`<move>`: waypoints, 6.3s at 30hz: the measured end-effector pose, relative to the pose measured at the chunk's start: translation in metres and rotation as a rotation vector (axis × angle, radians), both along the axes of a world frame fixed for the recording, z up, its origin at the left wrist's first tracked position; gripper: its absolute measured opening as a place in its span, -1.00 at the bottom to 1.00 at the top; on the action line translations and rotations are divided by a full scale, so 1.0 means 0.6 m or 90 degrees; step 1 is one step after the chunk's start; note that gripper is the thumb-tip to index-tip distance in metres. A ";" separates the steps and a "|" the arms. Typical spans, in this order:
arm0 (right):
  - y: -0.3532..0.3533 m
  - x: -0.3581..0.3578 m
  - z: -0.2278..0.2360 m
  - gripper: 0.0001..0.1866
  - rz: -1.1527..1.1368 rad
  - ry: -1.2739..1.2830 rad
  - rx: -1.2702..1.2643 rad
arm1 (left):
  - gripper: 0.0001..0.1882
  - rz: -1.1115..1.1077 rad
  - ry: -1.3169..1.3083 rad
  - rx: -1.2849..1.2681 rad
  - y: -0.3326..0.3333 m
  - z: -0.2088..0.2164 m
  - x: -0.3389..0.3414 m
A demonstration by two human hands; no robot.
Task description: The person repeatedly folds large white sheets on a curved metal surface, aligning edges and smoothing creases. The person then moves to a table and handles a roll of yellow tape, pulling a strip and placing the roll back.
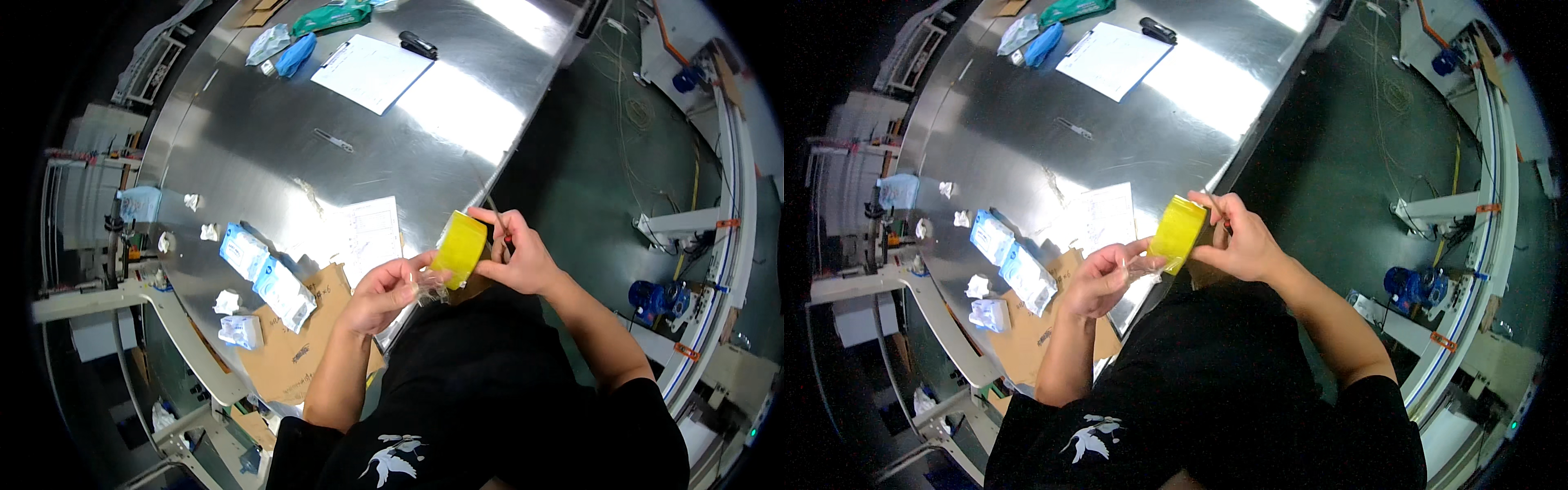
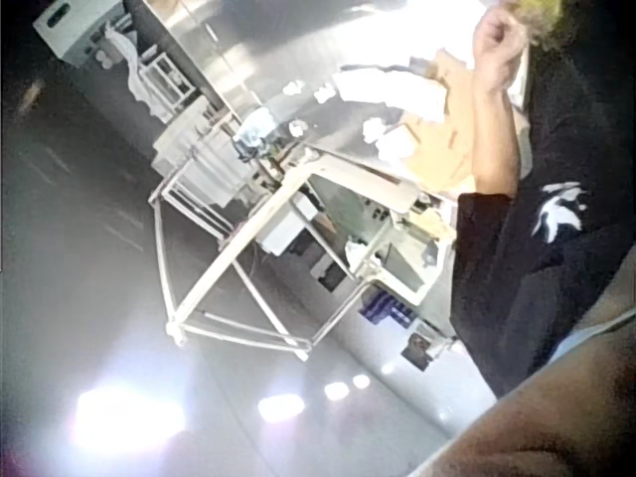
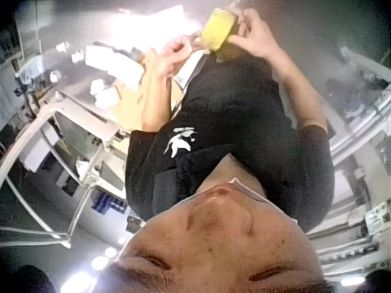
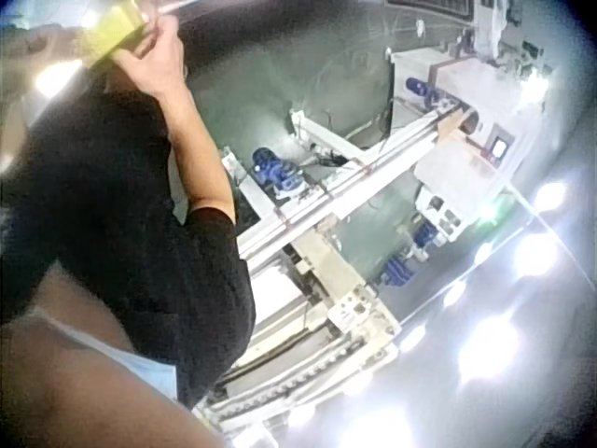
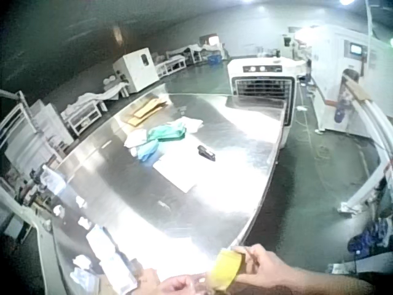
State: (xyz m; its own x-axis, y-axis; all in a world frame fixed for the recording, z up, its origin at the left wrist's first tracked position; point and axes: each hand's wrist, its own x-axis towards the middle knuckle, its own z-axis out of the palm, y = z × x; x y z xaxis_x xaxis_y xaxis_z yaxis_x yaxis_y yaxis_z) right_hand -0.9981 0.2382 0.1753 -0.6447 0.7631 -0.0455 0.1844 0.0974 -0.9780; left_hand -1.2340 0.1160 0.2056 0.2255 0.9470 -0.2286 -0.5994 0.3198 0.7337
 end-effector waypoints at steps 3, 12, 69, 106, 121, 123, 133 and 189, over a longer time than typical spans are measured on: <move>0.006 -0.016 -0.004 -0.37 0.039 -0.003 0.177 | -0.90 -0.016 -0.008 0.009 -0.015 0.005 -0.006; 0.072 0.056 -0.014 -0.59 -0.075 -0.039 0.295 | -0.89 -0.010 0.273 -0.148 -0.050 0.048 -0.068; -0.422 0.245 0.107 0.01 -0.229 0.291 -0.063 | -0.91 -0.305 0.101 0.105 -0.141 0.051 0.382; -0.738 0.373 0.082 -0.34 -0.593 0.743 -0.177 | -0.85 -0.409 0.208 0.133 -0.425 0.034 0.597; -0.795 0.430 0.053 -0.40 -0.726 0.193 0.207 | -0.79 -0.435 0.197 0.055 -0.451 0.056 0.649; -0.798 0.429 0.058 -0.44 -0.745 0.068 0.244 | -0.66 -0.502 0.010 -0.047 -0.458 0.059 0.638; -0.789 0.417 0.070 -0.53 -0.720 -0.260 0.418 | -0.50 -0.545 -0.108 0.007 -0.449 0.024 0.613; -0.995 0.483 0.006 -0.13 -0.602 1.025 -0.415 | -0.66 -0.825 0.178 1.471 -0.484 0.078 0.859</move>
State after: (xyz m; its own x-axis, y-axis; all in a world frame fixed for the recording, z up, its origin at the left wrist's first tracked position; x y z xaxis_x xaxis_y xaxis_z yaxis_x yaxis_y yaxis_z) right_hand -0.7084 -0.3588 0.1791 0.1621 0.9394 -0.3021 -0.9851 0.1362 -0.1048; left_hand -0.7188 -0.1744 0.2523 0.6658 -0.7197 0.1969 -0.7417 -0.6096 0.2799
